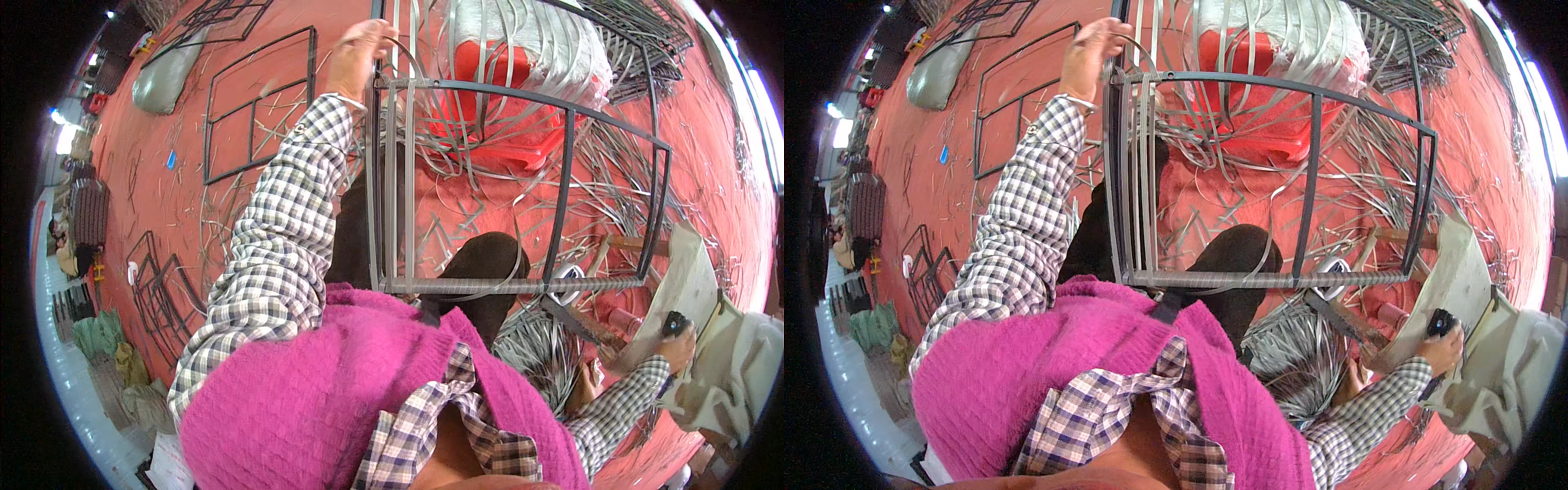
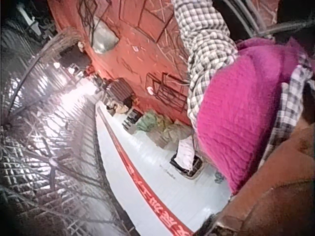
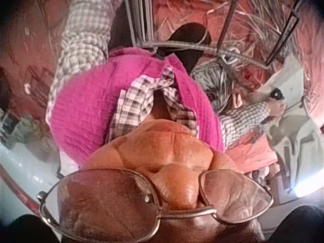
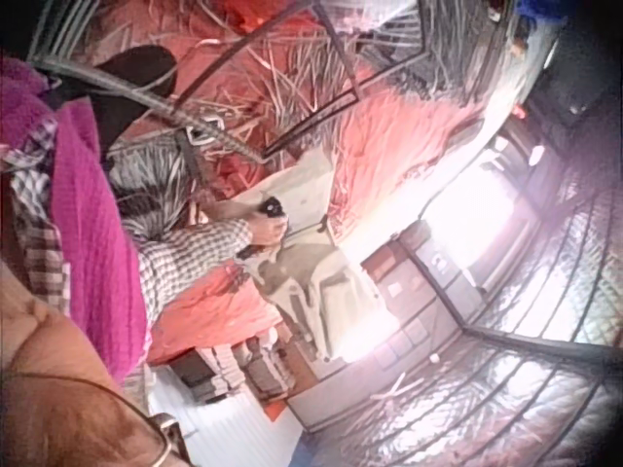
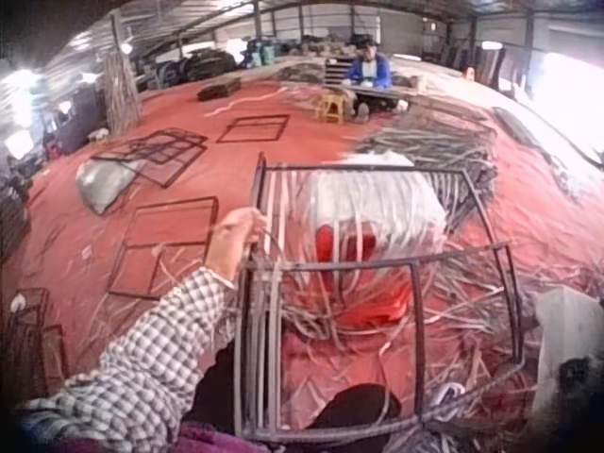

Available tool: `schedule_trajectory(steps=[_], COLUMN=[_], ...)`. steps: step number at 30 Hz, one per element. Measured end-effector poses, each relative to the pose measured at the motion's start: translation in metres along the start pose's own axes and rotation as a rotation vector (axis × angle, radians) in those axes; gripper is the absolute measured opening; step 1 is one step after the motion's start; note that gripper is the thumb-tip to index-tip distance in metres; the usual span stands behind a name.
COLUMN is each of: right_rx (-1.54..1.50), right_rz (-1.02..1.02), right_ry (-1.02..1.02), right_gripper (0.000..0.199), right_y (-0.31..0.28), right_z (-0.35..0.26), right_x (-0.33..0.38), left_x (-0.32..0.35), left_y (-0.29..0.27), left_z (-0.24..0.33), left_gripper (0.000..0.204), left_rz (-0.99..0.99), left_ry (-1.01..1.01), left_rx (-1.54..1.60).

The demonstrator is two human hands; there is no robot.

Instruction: The person assembles a metal frame by inserting vertical metal rods into a horizontal frame and securing them with a staple gun. The person repeatedly positions each rod and fastens it in place.

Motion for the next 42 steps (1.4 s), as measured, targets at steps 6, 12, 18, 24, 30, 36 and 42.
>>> schedule_trajectory(steps=[6,12,18,24,30,36,42], right_rx=[-1.001,-1.360,-1.854,-2.011,-2.141,-2.253,-2.413], right_rz=[-0.114,-0.318,-0.796,-0.592,-0.452,-0.238,-0.286], right_ry=[-0.649,-0.457,-0.104,0.007,0.084,-0.049,-0.006], right_gripper=[0.051,0.047,0.039,0.034,0.029,0.028,0.031], right_y=[-0.076,-0.109,-0.114,-0.133,-0.157,-0.162,-0.151], right_z=[-0.188,-0.340,-0.376,-0.350,-0.308,-0.277,-0.264], right_x=[0.062,0.027,-0.027,-0.001,0.023,0.057,0.082], left_x=[-0.008,-0.010,-0.003,-0.059,-0.088,-0.083,-0.088], left_y=[-0.019,-0.018,-0.017,-0.058,-0.062,-0.018,0.007], left_z=[0.011,0.003,-0.001,0.066,0.175,0.257,0.296], left_gripper=[0.047,0.053,0.057,0.034,0.027,0.029,0.028], left_rz=[0.307,0.374,0.294,0.394,0.386,-0.053,-0.239], left_ry=[0.066,-0.005,-0.139,0.335,0.561,0.962,0.500], left_rx=[0.117,0.229,0.260,0.409,0.086,-1.100,-1.795])
Point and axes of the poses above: each hand's wrist, its own x-axis away from the middle knuckle, its own y-axis out of the palm, z = x × y, the point moved 1 cm from there along -x, towards the middle knuckle, and after that the axes turned 1 degree about -z, right-handed, at the moved point
